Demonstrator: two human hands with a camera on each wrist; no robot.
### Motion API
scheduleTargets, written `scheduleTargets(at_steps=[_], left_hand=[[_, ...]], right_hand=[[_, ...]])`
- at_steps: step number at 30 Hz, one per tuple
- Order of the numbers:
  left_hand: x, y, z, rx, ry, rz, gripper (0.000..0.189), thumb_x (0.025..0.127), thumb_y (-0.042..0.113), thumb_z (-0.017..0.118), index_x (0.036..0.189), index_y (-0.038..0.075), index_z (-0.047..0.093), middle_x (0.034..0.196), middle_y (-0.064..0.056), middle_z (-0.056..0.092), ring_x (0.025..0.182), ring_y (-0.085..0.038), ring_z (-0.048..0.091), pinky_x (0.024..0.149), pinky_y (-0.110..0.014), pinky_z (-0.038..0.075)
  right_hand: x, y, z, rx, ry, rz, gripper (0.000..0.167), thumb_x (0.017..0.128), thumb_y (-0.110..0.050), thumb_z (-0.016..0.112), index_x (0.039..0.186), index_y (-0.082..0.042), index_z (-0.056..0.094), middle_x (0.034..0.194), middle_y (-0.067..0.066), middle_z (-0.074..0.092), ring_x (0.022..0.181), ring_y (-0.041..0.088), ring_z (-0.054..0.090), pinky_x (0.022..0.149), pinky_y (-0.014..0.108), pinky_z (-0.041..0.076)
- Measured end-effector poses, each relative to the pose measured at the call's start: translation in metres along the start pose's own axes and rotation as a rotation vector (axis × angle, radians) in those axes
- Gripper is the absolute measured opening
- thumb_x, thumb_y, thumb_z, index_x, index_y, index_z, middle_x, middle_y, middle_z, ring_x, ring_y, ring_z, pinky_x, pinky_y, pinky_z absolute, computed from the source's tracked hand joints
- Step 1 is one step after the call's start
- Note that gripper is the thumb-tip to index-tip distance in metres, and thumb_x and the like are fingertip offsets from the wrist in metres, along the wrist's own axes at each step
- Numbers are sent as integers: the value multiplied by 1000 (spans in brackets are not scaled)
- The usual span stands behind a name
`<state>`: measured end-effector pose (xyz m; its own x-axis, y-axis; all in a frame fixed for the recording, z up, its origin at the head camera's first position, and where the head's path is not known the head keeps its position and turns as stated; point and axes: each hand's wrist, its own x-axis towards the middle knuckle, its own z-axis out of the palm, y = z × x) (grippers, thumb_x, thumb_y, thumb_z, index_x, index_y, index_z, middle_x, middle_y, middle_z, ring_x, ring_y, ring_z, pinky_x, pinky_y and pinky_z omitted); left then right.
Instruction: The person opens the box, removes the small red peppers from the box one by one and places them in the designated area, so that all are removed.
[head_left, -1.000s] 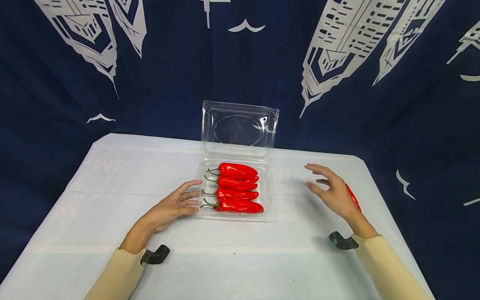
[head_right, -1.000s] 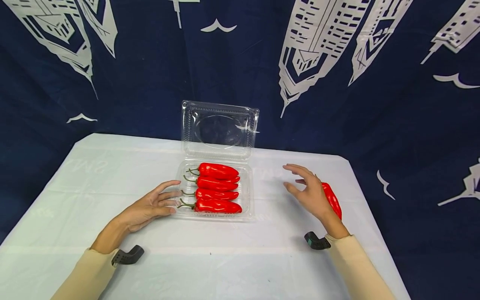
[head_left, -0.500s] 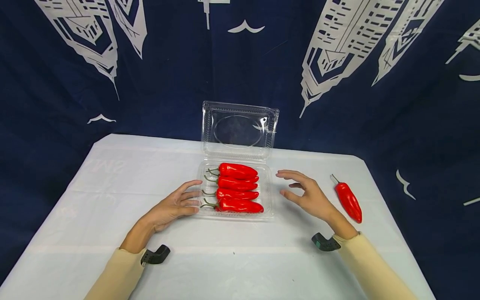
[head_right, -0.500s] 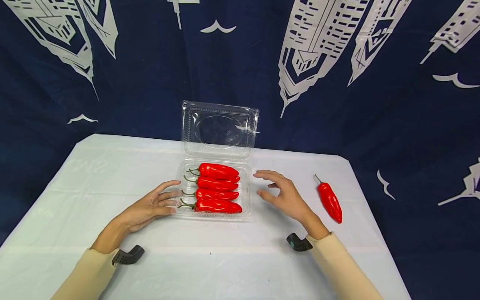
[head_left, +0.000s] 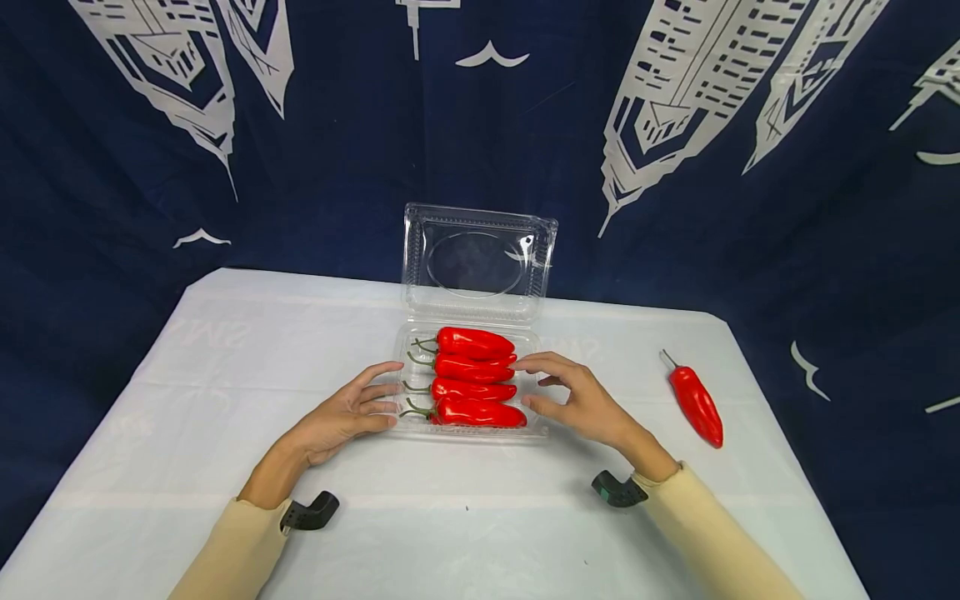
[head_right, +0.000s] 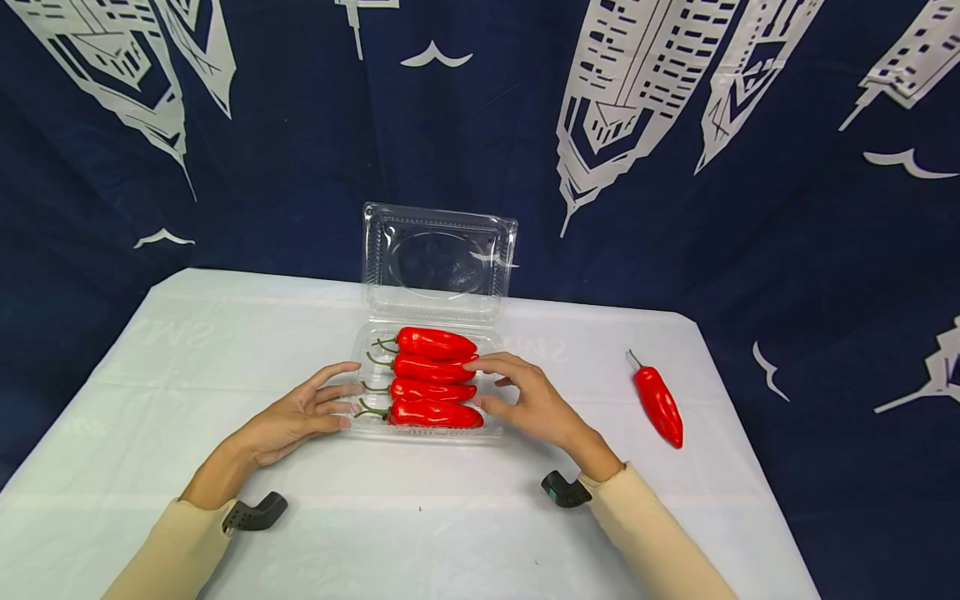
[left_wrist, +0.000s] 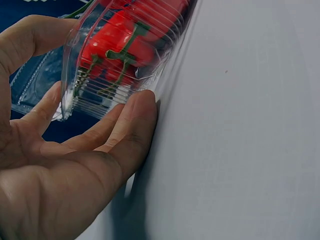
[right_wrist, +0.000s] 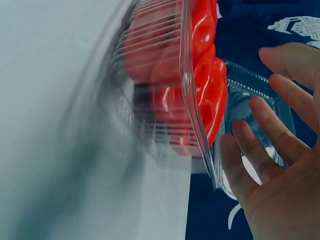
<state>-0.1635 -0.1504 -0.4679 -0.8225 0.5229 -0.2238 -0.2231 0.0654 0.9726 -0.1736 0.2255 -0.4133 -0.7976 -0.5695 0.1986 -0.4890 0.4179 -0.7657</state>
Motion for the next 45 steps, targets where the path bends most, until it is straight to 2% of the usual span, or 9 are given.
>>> scheduleTargets(at_steps=[9, 14, 19, 26, 33, 41, 45], left_hand=[[0, 0, 1, -5, 2, -1, 83, 91, 9, 71, 159, 21, 24, 158, -23, 28, 136, -41, 39, 100, -36, 48], [0, 0, 1, -4, 3, 4, 83, 91, 9, 71, 159, 21, 24, 157, -23, 28, 136, -42, 39, 100, -36, 47], [-1, 0, 0, -5, 2, 4, 83, 91, 10, 71, 159, 20, 24, 157, -24, 28, 136, -42, 38, 100, -36, 47], [-1, -1, 0, -1, -1, 10, 83, 91, 10, 72, 159, 21, 24, 157, -24, 28, 136, -42, 39, 100, -36, 47], [0, 0, 1, -6, 1, 8, 84, 91, 10, 72, 159, 20, 24, 157, -24, 29, 135, -41, 40, 100, -35, 48], [-1, 0, 0, 4, 4, 6, 84, 91, 10, 72, 159, 20, 24, 158, -24, 27, 137, -42, 39, 102, -38, 48], [0, 0, 0, 7, 4, 4, 83, 91, 9, 71, 159, 20, 24, 158, -24, 28, 137, -42, 40, 102, -38, 47]], right_hand=[[8, -4, 17, 55, -117, -19, 45, 90, -9, 74, 133, -7, 62, 135, 3, 61, 125, 29, 56, 96, 53, 52], [12, -6, 25, 52, -131, -32, 43, 89, -10, 75, 130, -5, 63, 134, 3, 61, 121, 32, 57, 95, 52, 52], [16, -7, 33, 51, -139, -41, 44, 89, -16, 77, 130, -7, 64, 132, 2, 62, 117, 29, 59, 95, 45, 53], [19, -9, 41, 47, -156, -28, 46, 86, -9, 78, 130, -15, 65, 132, -2, 62, 124, 23, 57, 100, 47, 50], [19, -6, 43, 15, -163, -30, 45, 88, -13, 77, 131, -19, 64, 133, -3, 62, 126, 17, 55, 104, 48, 48], [22, -9, 46, 1, -190, -35, 45, 88, -12, 77, 131, -21, 64, 133, -5, 62, 127, 14, 55, 109, 39, 44], [23, -8, 47, -13, -198, -33, 46, 88, -13, 77, 131, -22, 64, 132, -6, 63, 127, 14, 56, 110, 39, 43]])
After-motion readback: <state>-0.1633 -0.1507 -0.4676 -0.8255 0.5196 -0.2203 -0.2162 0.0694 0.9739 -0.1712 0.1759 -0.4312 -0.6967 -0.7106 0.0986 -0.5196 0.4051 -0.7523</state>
